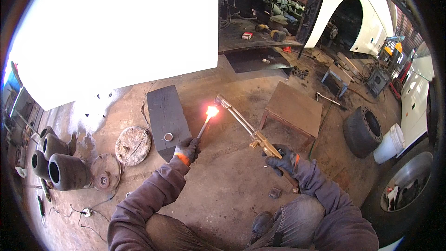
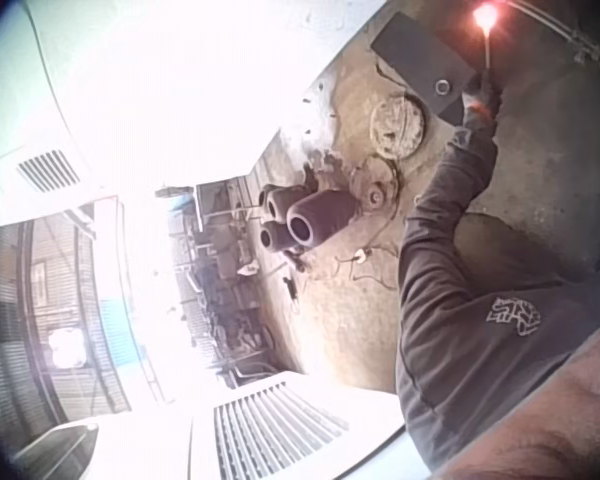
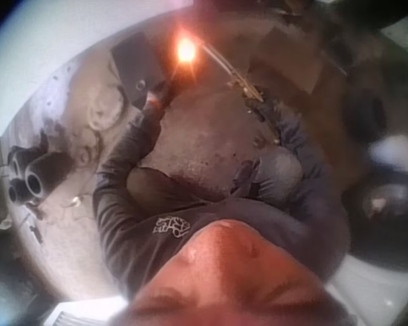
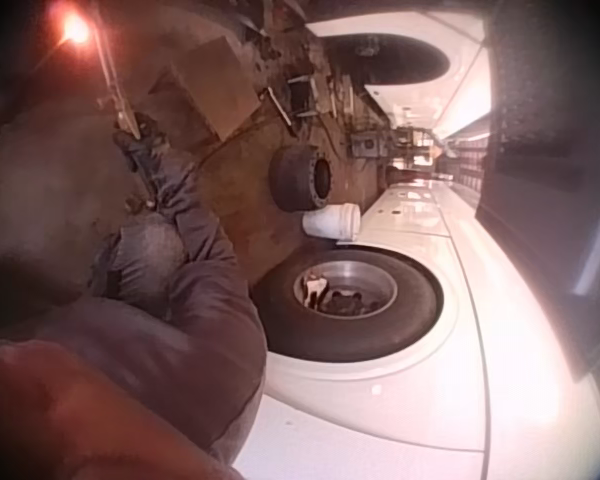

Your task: The person retrieves a liquid container and a blowtorch, then sits on the floor to heat a small metal ring. After heating, they use a metal rod to press the ring into a cylindrical component, producing smoke upon contact.

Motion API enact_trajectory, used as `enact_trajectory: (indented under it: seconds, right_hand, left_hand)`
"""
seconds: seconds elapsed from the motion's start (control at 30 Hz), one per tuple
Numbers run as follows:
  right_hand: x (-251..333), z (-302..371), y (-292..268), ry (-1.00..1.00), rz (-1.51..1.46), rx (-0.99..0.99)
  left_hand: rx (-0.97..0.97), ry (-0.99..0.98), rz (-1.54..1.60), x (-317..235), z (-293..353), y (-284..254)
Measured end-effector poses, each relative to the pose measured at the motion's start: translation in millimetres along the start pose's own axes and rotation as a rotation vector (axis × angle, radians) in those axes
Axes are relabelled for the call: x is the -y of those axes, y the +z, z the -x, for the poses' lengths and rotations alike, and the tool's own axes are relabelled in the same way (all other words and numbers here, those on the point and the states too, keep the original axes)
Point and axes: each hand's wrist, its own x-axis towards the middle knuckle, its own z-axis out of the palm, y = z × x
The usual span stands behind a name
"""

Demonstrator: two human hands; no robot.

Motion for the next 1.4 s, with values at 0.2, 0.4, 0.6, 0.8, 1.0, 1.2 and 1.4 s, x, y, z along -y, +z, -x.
enact_trajectory:
  seconds: [0.2, 0.4, 0.6, 0.8, 1.0, 1.2, 1.4]
  right_hand:
    - [-5, 0, -1, 0.003, 0.003, -0.006]
    - [-2, -1, -1, 0.030, 0.004, 0.002]
    - [-2, -1, 1, 0.011, 0.017, 0.001]
    - [5, 2, 1, 0.033, 0.005, 0.010]
    - [2, 1, 1, 0.018, 0.017, -0.006]
    - [3, 1, 1, 0.019, -0.005, 0.008]
    - [9, -1, 4, 0.017, 0.022, 0.022]
  left_hand:
    - [-0.001, 0.000, 0.003, -1, 3, 0]
    - [-0.013, -0.022, -0.012, -5, 2, 1]
    - [-0.002, -0.014, -0.006, -5, 5, 0]
    - [-0.002, -0.053, -0.015, -6, 2, 1]
    - [0.004, -0.031, -0.012, -5, 2, 1]
    - [-0.015, -0.036, -0.001, -9, 6, 4]
    - [0.003, -0.031, 0.020, 8, -7, -5]
